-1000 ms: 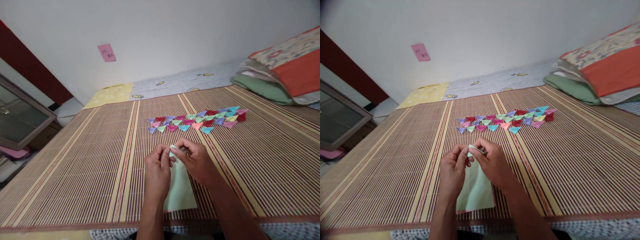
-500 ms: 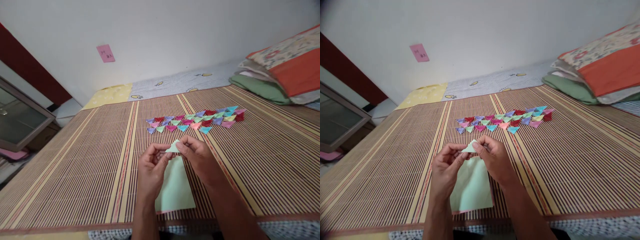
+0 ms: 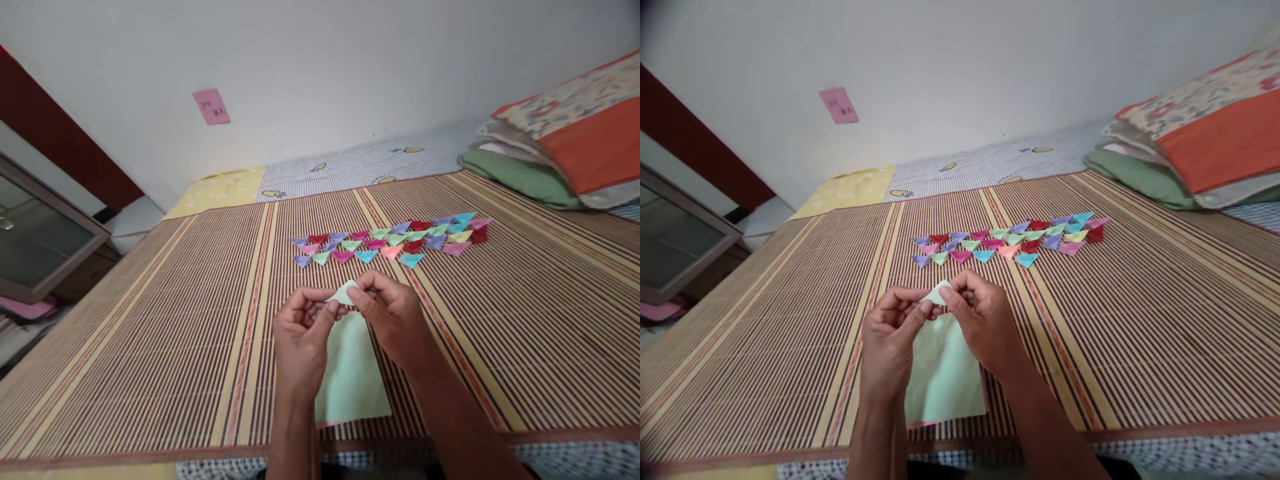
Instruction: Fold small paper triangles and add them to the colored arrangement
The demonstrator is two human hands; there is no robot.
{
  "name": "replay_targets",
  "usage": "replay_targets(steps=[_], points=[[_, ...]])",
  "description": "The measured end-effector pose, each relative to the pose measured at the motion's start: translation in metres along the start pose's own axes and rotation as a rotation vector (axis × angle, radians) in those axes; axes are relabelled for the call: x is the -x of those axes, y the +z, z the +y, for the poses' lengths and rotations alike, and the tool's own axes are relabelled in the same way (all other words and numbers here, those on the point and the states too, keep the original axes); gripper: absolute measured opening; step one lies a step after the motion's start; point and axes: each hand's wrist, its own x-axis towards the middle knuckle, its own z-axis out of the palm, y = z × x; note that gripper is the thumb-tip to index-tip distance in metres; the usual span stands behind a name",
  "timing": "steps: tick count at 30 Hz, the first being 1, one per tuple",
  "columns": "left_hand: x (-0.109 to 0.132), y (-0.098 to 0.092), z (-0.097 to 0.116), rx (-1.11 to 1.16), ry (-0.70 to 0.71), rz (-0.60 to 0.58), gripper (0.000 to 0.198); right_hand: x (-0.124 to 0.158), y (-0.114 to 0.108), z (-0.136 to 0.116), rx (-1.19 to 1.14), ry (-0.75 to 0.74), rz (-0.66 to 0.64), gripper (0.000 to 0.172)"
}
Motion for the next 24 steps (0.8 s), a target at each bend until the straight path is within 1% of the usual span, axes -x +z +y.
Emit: replay_targets(steps=[3,6,9,12,15,20,24], points=[[-0.001,-0.0002,-0.002,0.038,-0.025,0.004,0.019,-0.0004,0.0011,0.0002,0.017,-0.026,0.008,0.021],[-0.0028,-0.0019,-0.0033,0.082,-0.066,-0.018,0.028,-0.0005,0.0012,-0.0012,0.054,-0.04,0.005,0.023],[-0.0036,-0.0042,-0.0031,0.094,-0.114,-0.032,0.019,-0.0004,-0.0002,-0.0032,0.111,-0.053,-0.007,0.023],[-0.0027,-0.0045,-0.0021,0.035,-0.124,-0.013,0.01,-0.0003,-0.0015,-0.0043,0.236,-0.077,0.018,0.022],[-0.0006,-0.0018,-0.0014,-0.06,-0.068,0.028,0.007,-0.0005,-0.0018,-0.0038,0.326,-0.1,0.041,0.021],[0.0032,0.0037,-0.0021,-0.239,0.052,0.019,0.009,-0.001,-0.0024,-0.0021,0.251,-0.065,0.067,0.021],[0.0041,0.0051,-0.0033,-0.27,0.102,0.026,0.008,-0.001,-0.0038,-0.0027,0.212,-0.052,0.039,0.021]])
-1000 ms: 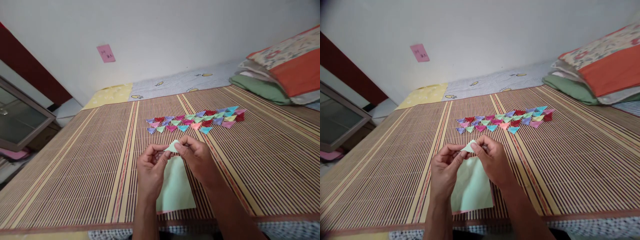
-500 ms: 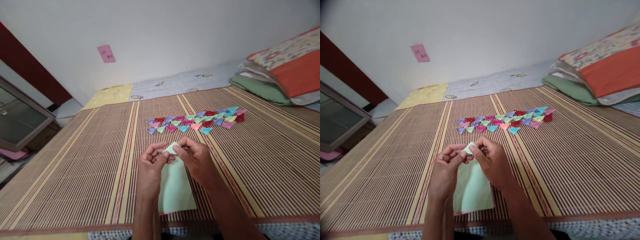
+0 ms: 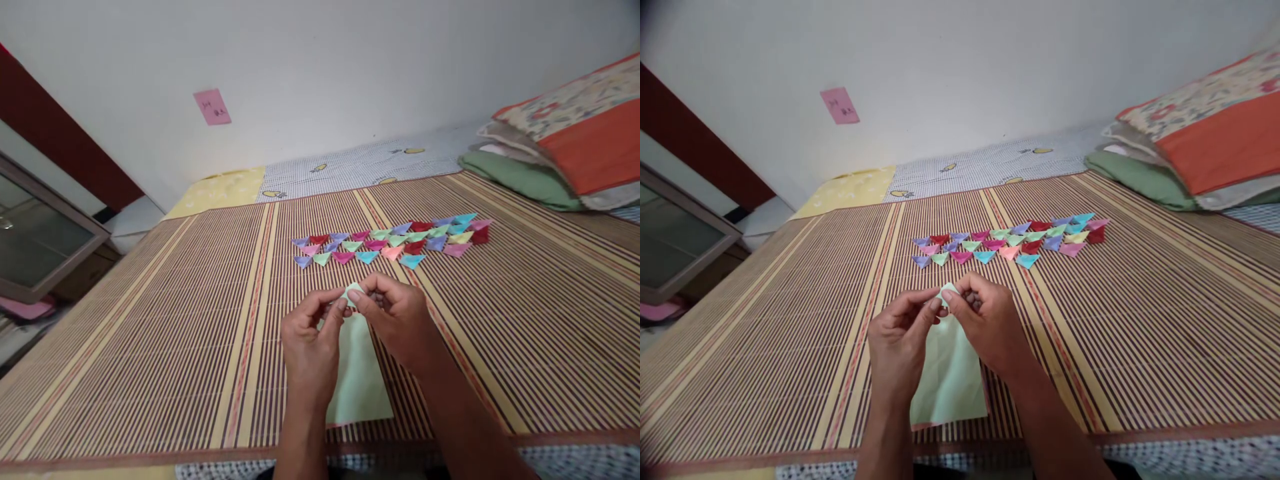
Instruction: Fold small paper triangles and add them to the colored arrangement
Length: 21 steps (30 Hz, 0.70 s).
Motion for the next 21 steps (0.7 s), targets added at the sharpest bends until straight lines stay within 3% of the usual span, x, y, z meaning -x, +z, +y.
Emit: replay_targets(steps=[8,15,21], points=[[-0.0046,-0.0032,-0.0027,0.127,-0.07,0.023,0.006,-0.0011,-0.009,0.0018,-0.066,0.035,-0.119,0.013],[-0.0055,-0.0061,-0.0049,0.158,-0.126,-0.09,0.01,-0.0004,-0.0054,-0.0035,0.067,-0.059,-0.021,0.021],[-0.0069,-0.0037,-0.0026,0.26,-0.273,-0.177,0.016,-0.0011,-0.0044,0.0009,-0.024,0.027,-0.022,0.021]])
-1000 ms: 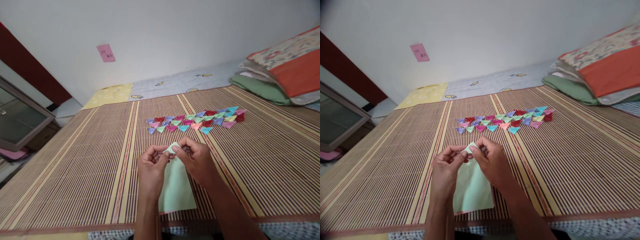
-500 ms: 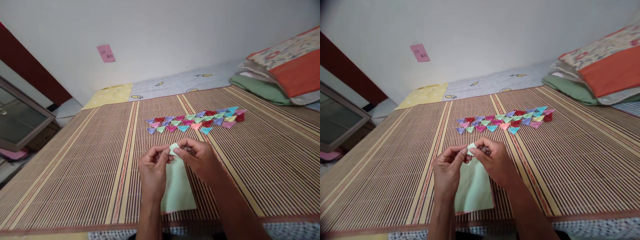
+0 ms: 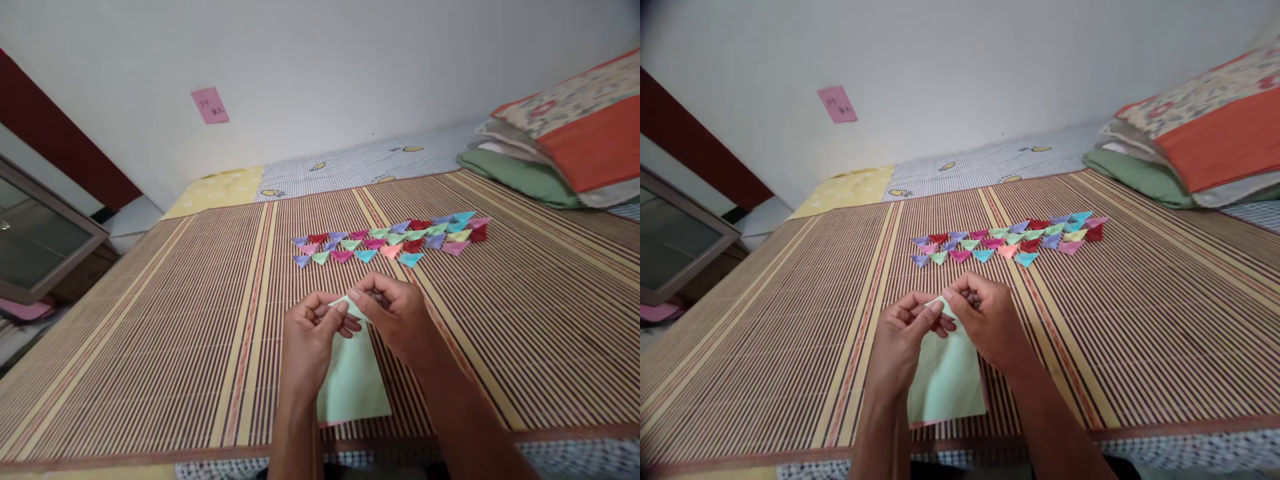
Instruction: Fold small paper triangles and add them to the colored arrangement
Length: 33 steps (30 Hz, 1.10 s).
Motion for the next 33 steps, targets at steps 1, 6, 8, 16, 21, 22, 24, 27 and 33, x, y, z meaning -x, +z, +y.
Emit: replay_targets(steps=[1,6,8,16,21,22,24,27,33], points=[[0.0,0.0,0.0,0.006,-0.001,-0.001,0.017,0.0,-0.002,0.001,-0.023,0.02,-0.024,0.022],[-0.002,-0.007,-0.002,0.039,0.028,0.073,0.016,-0.001,-0.015,0.003,-0.032,0.063,-0.214,0.027],[-0.004,-0.01,-0.004,0.037,0.034,0.093,0.015,-0.001,-0.018,0.003,-0.001,0.068,-0.278,0.024],[-0.006,-0.013,-0.007,0.039,0.099,0.096,0.014,0.0,-0.01,0.003,0.047,-0.053,-0.238,0.023],[-0.004,-0.01,-0.002,0.034,0.134,0.073,0.013,0.0,-0.007,0.003,0.035,-0.03,-0.177,0.019],[-0.004,-0.01,-0.002,0.029,0.13,0.07,0.013,0.0,-0.005,0.002,0.037,-0.014,-0.168,0.018],[-0.003,-0.009,-0.001,0.021,0.12,0.064,0.013,0.0,-0.002,0.0,0.021,0.01,-0.156,0.015],[-0.003,-0.009,-0.002,0.02,0.09,0.046,0.014,0.001,0.002,-0.004,0.001,-0.012,-0.137,0.017],[-0.003,-0.009,-0.004,0.027,0.056,0.01,0.019,0.003,0.003,-0.003,-0.011,0.013,-0.126,0.02]])
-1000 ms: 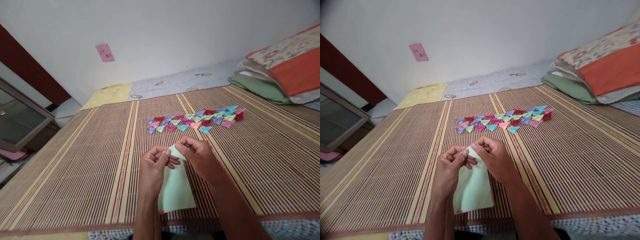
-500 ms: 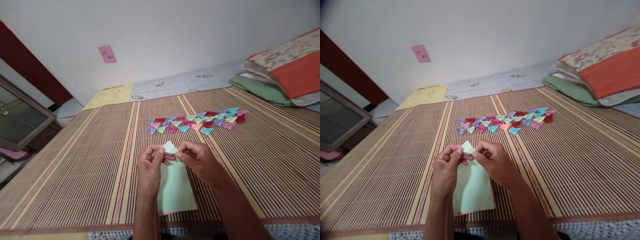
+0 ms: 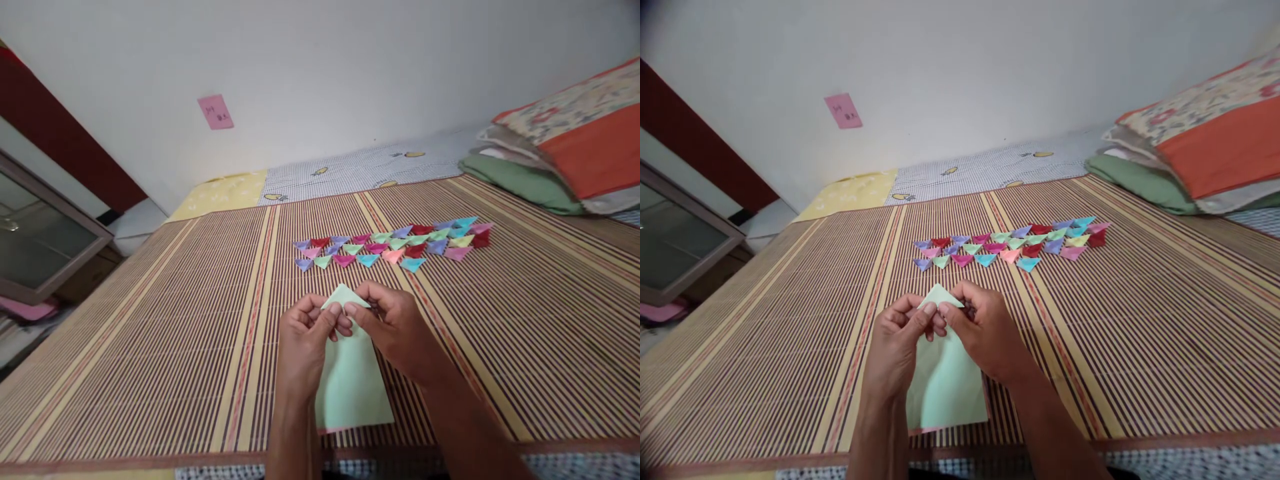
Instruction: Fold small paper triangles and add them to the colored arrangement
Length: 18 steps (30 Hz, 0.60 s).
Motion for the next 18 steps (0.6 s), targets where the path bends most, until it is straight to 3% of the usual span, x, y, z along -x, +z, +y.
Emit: replay_targets(steps=[5,15,18], points=[[0.002,0.003,0.001,-0.021,0.039,0.008,0.02,0.0,0.002,0.003,-0.096,0.008,-0.062,0.019],[0.001,0.003,-0.001,-0.049,0.051,-0.024,0.032,-0.001,-0.008,0.001,0.034,-0.05,-0.043,0.024],[0.001,0.004,0.001,-0.113,0.07,0.009,0.024,-0.001,-0.008,-0.001,0.119,-0.06,-0.025,0.026]])
